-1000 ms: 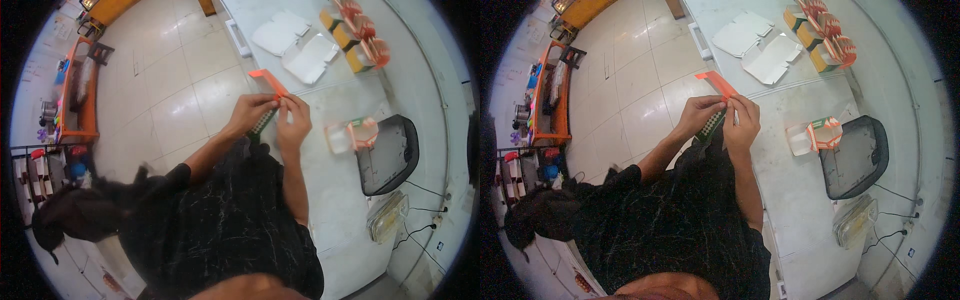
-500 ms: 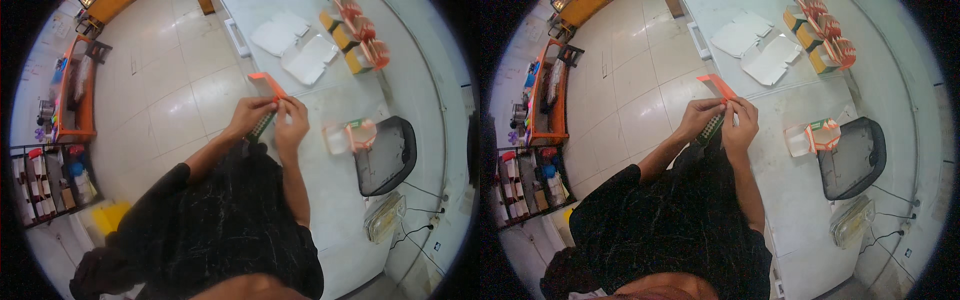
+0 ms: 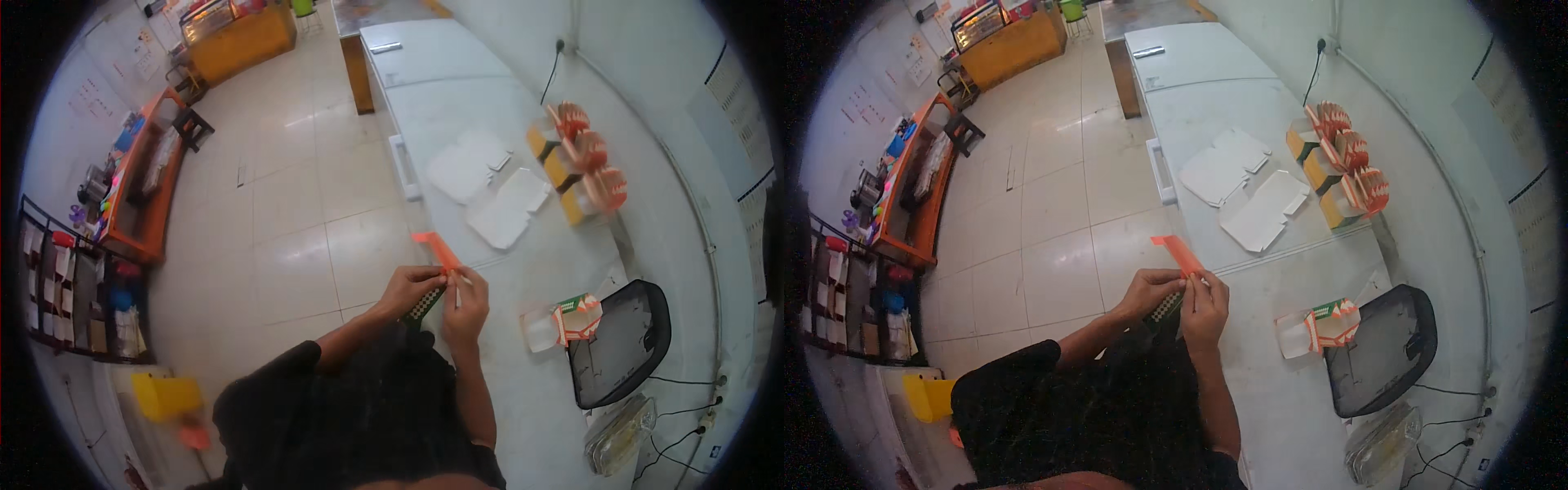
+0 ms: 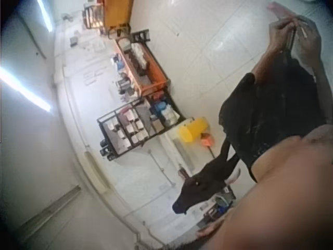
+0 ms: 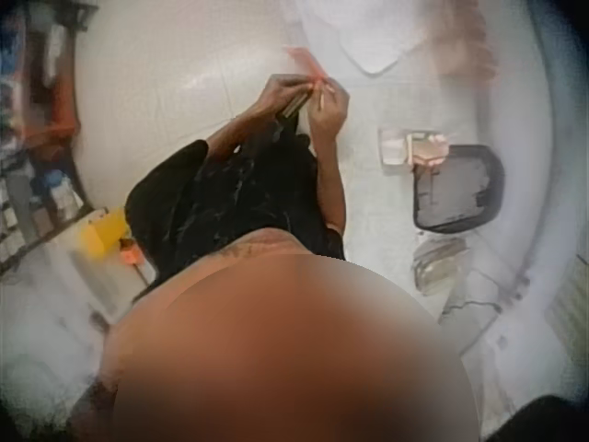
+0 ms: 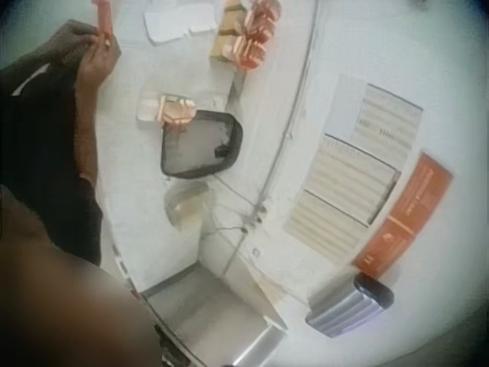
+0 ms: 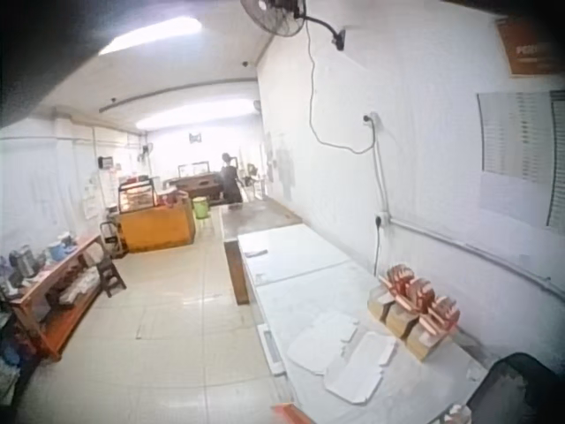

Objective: The person assembles small, colorful cardboard boxes by hand. They fold the flat cardboard pieces into rectangular shapes, tuck in the flaps, and place the finished boxes on a white counter. The process is repeated multiple times throughout the clip.

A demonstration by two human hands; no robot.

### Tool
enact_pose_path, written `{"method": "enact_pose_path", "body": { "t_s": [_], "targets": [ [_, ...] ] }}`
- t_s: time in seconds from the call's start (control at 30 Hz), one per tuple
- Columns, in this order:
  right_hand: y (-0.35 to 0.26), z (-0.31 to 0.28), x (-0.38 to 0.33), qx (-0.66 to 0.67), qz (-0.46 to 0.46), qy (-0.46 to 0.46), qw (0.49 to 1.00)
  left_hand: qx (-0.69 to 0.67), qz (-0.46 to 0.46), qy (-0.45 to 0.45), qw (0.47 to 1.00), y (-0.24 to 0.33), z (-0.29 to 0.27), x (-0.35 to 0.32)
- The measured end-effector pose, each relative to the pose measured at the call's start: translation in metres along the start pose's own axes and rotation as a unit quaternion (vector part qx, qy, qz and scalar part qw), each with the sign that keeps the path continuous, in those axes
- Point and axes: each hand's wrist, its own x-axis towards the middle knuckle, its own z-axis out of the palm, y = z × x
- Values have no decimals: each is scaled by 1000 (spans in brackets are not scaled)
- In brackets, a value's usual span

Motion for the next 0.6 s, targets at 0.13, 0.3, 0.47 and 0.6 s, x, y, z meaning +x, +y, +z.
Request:
{"method": "enact_pose_path", "body": {
  "t_s": [0.13, 0.3, 0.47, 0.6],
  "targets": [
    [8, -1, 5, 58, 60, -16, 996, -19, -20, -6, 1000, 5, 0, 7],
    [8, 11, 12, 74, 77, 6, 994, -40, -5, -18, 999, -6, -8, 23],
    [17, 31, 19, 18, 41, 9, 999, -48, -9, -37, 998, -8, -20, 41],
    [25, 51, 32, -77, -110, -1, 991, -68, -51, -29, 996, 14, -31, 64]
  ]
}}
